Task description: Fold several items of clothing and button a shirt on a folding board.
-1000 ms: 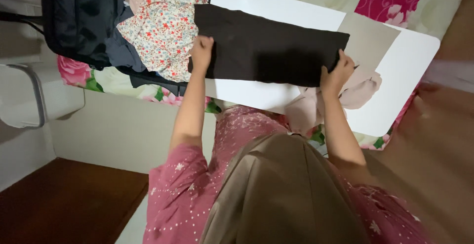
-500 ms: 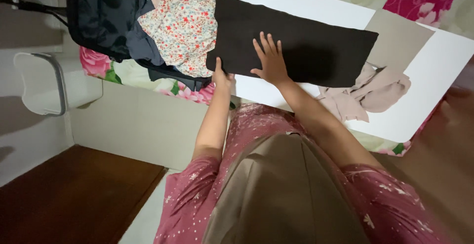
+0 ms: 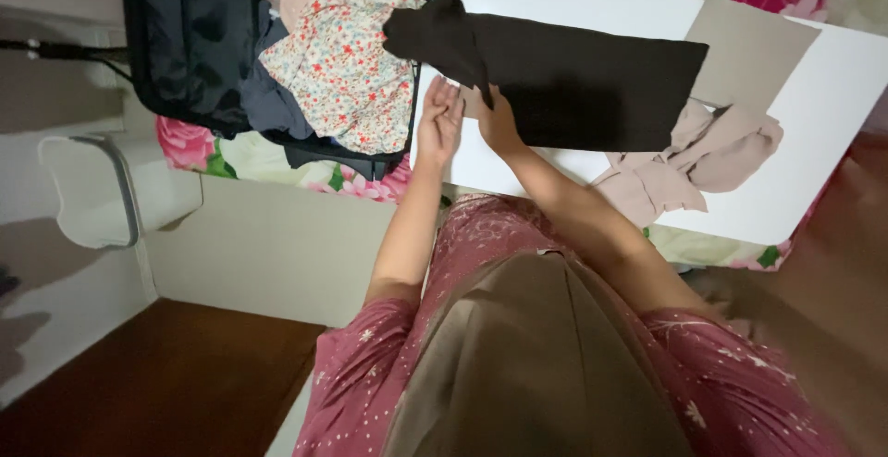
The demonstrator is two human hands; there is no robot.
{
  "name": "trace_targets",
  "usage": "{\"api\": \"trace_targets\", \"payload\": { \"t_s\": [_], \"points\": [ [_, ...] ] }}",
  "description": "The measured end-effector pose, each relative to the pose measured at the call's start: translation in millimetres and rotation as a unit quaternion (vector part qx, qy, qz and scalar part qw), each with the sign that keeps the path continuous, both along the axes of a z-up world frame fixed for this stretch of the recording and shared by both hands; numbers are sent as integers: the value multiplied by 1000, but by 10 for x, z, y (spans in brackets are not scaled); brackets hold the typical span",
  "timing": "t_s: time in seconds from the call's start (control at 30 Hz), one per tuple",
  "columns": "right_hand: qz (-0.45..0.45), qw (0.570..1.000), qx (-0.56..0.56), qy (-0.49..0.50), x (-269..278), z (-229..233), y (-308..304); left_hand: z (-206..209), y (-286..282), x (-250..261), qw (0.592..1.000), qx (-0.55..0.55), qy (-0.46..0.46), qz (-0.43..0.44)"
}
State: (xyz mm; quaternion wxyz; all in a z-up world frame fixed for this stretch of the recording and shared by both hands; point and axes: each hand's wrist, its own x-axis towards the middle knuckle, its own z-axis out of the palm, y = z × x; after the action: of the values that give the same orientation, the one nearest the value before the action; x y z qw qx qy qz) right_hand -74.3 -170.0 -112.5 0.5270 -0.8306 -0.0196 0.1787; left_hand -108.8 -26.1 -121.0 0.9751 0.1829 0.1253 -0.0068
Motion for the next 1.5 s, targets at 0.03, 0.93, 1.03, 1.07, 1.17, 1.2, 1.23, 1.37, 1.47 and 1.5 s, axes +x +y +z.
{"api": "trace_targets", "payload": {
  "t_s": [0.03,0.93,1.03,1.07,1.17,1.2,1.23,1.37,1.47,1.5],
  "points": [
    [-12,1000,17,18,3,180,41,-224,-82,6,997,-1,72,16],
    [-277,817,441,248,242,598,-2431,199,-2477,682,716,641,-241,-134],
    [-262,849,380,259,294,707,-2560,391,-2065,617,617,777,-122,4],
    [-254,862,349,265,284,733,-2592,587,-1873,583,620,784,-17,28],
    [-237,888,288,269,379,826,-2674,206,-1542,577,696,709,116,3],
    [-235,888,289,268,439,800,-2714,22,-1475,620,695,710,116,5],
    [-230,896,268,269,453,777,-2762,-165,-1418,614,730,667,144,-26],
    [-116,960,29,253,529,-1,-3068,-336,-1246,641,775,579,208,-141],
    [-101,974,-74,191,516,-251,-3325,-3,-1286,635,833,512,154,-142],
    [-98,974,-75,192,447,-216,-3368,-9,-1313,605,833,512,155,-140]
  ]
}}
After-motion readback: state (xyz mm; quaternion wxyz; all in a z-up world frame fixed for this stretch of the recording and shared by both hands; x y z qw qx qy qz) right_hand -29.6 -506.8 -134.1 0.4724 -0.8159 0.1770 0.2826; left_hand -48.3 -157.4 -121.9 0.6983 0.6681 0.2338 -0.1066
